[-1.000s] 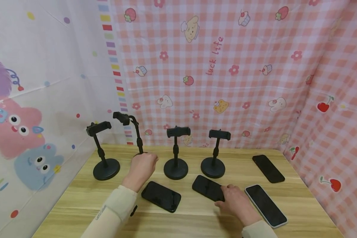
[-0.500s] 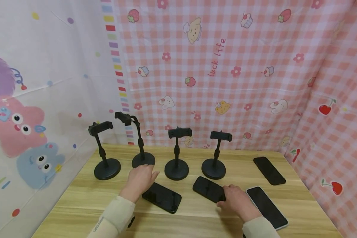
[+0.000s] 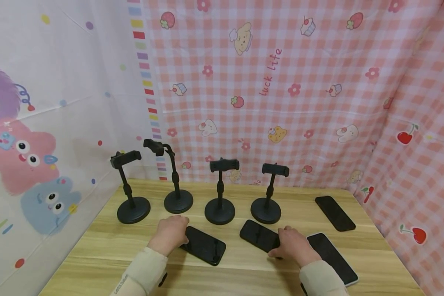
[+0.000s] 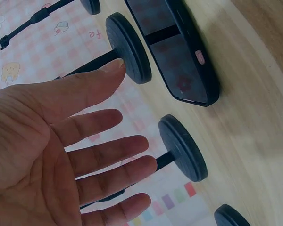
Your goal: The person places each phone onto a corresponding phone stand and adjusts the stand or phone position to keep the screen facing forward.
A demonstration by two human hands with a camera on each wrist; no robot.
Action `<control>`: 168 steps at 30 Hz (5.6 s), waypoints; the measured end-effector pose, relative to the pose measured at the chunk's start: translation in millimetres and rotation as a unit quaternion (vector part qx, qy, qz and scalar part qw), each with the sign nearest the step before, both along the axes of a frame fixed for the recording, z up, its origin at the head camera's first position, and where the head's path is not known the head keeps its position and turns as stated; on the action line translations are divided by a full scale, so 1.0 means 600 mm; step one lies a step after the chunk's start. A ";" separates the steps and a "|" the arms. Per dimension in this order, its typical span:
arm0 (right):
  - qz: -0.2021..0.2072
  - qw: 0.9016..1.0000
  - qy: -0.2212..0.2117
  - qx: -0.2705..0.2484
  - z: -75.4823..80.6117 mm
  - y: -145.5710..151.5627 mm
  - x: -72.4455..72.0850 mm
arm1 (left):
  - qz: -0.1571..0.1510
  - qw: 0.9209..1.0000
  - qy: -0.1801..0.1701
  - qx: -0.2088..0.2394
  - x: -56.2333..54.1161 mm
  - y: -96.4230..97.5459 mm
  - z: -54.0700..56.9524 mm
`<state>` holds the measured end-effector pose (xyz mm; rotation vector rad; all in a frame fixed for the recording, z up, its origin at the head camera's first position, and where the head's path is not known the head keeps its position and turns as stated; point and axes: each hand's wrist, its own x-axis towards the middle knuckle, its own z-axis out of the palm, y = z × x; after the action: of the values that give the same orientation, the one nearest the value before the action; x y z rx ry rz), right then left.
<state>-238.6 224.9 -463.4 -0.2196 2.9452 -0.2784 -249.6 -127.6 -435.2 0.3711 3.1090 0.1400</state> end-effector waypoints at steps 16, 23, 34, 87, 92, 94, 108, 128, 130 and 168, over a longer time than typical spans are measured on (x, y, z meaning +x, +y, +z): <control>-0.011 0.999 -0.020 -0.023 -0.030 -0.009 -0.027 | -0.006 0.999 0.036 0.017 0.005 -0.010 -0.007; -0.023 0.998 -0.032 -0.043 -0.043 -0.007 -0.029 | -0.009 0.999 0.029 0.020 0.007 -0.001 -0.016; -0.024 0.997 -0.050 -0.059 -0.043 -0.011 -0.035 | -0.011 0.999 0.038 0.012 0.001 -0.001 -0.027; -0.053 0.996 -0.025 -0.066 -0.040 -0.024 -0.017 | -0.022 0.999 0.043 0.018 0.005 0.012 -0.007; -0.056 0.995 -0.030 -0.074 -0.041 -0.024 -0.015 | -0.015 0.999 0.034 0.010 0.006 0.012 -0.009; -0.057 0.995 -0.028 -0.075 -0.042 -0.024 -0.012 | -0.016 0.999 0.037 0.010 0.007 0.011 -0.011; -0.056 0.995 0.014 -0.083 -0.042 -0.036 0.013 | -0.077 0.982 0.167 0.032 -0.001 0.012 -0.009; -0.082 0.987 0.068 -0.120 0.004 -0.079 0.036 | -0.021 0.984 0.177 0.007 -0.001 0.013 0.004; -0.081 0.986 0.079 -0.121 0.010 -0.082 0.037 | -0.011 0.989 0.148 0.006 -0.004 0.014 0.007; -0.136 0.945 0.201 -0.220 0.068 -0.131 0.058 | -0.038 0.987 0.152 0.033 -0.017 0.013 0.055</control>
<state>-203.7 146.6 -422.9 0.0937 3.2660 -1.0525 -260.1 -119.7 -401.9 0.5621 3.3893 0.2056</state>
